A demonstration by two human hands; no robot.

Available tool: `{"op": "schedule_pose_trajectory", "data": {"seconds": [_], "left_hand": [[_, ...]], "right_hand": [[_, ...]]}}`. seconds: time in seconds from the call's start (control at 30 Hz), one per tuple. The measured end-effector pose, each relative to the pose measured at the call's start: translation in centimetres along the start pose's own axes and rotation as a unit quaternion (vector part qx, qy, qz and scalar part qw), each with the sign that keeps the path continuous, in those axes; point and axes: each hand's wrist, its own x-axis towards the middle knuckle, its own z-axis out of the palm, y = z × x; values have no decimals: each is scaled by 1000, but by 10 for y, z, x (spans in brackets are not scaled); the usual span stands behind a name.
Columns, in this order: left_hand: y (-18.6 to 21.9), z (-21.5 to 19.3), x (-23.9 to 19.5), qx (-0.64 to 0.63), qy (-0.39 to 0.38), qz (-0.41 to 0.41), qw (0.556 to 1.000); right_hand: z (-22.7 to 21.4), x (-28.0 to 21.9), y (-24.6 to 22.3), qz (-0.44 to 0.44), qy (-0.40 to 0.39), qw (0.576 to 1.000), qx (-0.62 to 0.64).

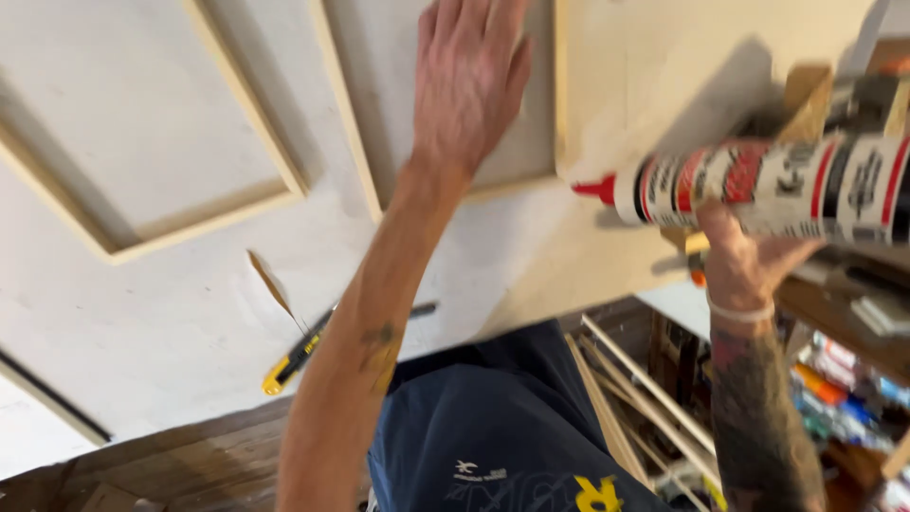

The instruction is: Assembling wooden picture frames using glue, a hammer, and clamps

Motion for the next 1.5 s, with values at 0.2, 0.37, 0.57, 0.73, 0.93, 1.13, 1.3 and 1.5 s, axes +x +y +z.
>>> {"op": "schedule_pose_trajectory", "data": {"seconds": [0.2,0.37,0.57,0.73,0.93,1.13,1.3,1.5], "left_hand": [[73,-42,-134,19,-71,-5,997],[84,-39,-162,45,-133,-18,990],[78,-30,-171,56,-93,3,994],[76,-27,-175,59,-86,9,995],[75,-23,-179,57,-107,11,993],[76,-24,-178,62,-92,11,994],[75,-22,-177,53,-85,8,995],[76,-25,-176,56,-90,5,994]], "right_hand": [[11,16,-18,320,445,521,654],[16,15,-9,28,101,955,278],[24,10,-10,4,72,937,343],[22,1,1,-31,66,979,188],[20,-4,6,-34,71,985,157],[21,1,-1,-51,85,984,151],[18,-6,-7,38,84,967,236],[17,2,-12,-50,108,958,261]]}}
